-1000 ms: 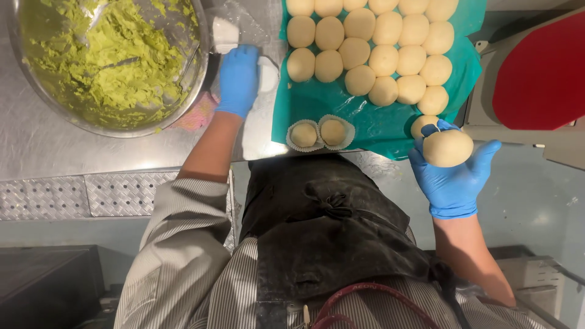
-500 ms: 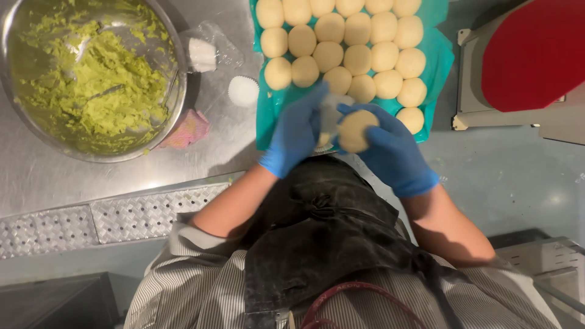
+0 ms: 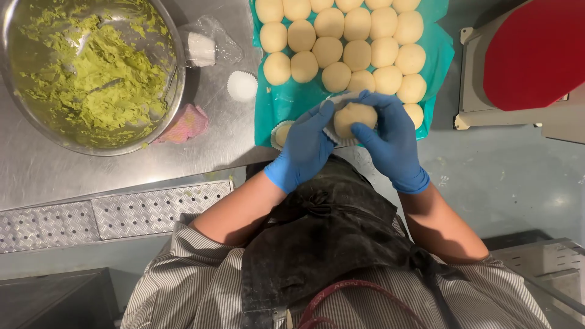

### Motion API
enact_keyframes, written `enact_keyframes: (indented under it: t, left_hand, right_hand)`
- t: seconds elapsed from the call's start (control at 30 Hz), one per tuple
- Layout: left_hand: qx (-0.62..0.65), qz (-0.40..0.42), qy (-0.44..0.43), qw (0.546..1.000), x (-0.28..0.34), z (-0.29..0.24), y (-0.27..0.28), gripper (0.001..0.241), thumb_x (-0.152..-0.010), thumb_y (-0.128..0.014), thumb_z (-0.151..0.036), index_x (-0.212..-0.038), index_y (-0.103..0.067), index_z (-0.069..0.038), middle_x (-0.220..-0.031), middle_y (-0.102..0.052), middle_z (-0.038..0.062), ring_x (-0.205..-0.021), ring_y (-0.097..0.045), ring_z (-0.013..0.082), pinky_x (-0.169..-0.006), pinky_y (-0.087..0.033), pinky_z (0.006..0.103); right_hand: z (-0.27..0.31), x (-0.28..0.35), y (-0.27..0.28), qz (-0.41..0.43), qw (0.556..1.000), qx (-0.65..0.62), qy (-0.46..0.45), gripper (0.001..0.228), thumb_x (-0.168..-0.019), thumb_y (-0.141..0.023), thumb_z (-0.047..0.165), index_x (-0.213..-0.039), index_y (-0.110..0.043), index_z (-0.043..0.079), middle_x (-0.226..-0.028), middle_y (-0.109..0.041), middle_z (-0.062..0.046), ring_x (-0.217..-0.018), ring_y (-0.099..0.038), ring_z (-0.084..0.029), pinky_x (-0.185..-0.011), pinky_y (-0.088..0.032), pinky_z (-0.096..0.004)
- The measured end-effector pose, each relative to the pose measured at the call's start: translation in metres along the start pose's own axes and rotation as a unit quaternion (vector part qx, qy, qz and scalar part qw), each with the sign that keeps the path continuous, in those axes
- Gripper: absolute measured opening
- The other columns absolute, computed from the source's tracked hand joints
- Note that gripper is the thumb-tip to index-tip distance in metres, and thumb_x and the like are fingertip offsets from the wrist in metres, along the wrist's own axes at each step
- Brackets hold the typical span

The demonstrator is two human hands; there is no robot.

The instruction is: Stuffing dough balls with a green filling and placing them into paper liners on a tray.

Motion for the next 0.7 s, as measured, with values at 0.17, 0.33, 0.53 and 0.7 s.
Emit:
enact_keyframes:
  t: [0.17,0.33,0.53,0.7]
  left_hand:
    - [-0.012,0.026,-0.095,0.995,-0.010,0.012,0.023,0.055,-0.110,-0.044,-0.032,-0.142,-0.048,0.013,-0.133,-0.061,0.019,-0.113,-0.063,0.0203,-0.097,-0.056,0.0316]
    - [-0.021,-0.025,-0.082,0.996,-0.028,0.032,0.047,0.052,-0.103,-0.066,-0.024,-0.145,-0.053,0.002,-0.137,-0.063,0.025,-0.118,-0.066,0.0330,-0.103,-0.056,0.0529]
    - [-0.093,-0.023,-0.146,0.985,-0.038,0.007,0.039,0.052,-0.100,-0.060,-0.028,-0.140,-0.055,0.006,-0.135,-0.064,0.015,-0.120,-0.061,0.0204,-0.105,-0.050,0.0323]
    - [-0.477,-0.134,-0.084,0.865,-0.109,0.027,0.109,0.073,-0.090,-0.058,-0.080,-0.146,-0.057,-0.034,-0.149,-0.060,-0.001,-0.141,-0.054,0.0258,-0.120,-0.042,0.0449]
  right_hand:
    - [0.034,-0.003,-0.007,-0.001,0.956,0.243,0.163,0.042,-0.107,-0.061,0.028,-0.139,-0.063,0.002,-0.127,-0.053,-0.014,-0.130,-0.052,-0.038,-0.112,-0.042,-0.052]
    - [0.051,0.006,-0.017,-0.029,0.915,0.335,0.221,0.043,-0.109,-0.057,0.031,-0.144,-0.062,0.007,-0.119,-0.054,-0.010,-0.114,-0.054,-0.030,-0.108,-0.040,-0.047]
    - [0.013,-0.015,0.014,-0.053,0.997,0.051,0.004,0.046,-0.102,-0.049,0.001,-0.147,-0.045,-0.002,-0.153,-0.045,-0.015,-0.140,-0.046,-0.029,-0.120,-0.041,-0.042]
    - [-0.081,-0.013,0.023,-0.093,0.982,-0.110,-0.121,0.034,-0.103,-0.065,0.007,-0.135,-0.061,0.002,-0.133,-0.064,-0.013,-0.126,-0.062,-0.022,-0.112,-0.050,-0.042]
Point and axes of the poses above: each hand's wrist, its own x-axis away from the middle knuckle, its own y-axis out of the back of the hand, z = x × y, the point moved 8 cm from there along -x, towards the middle knuckle
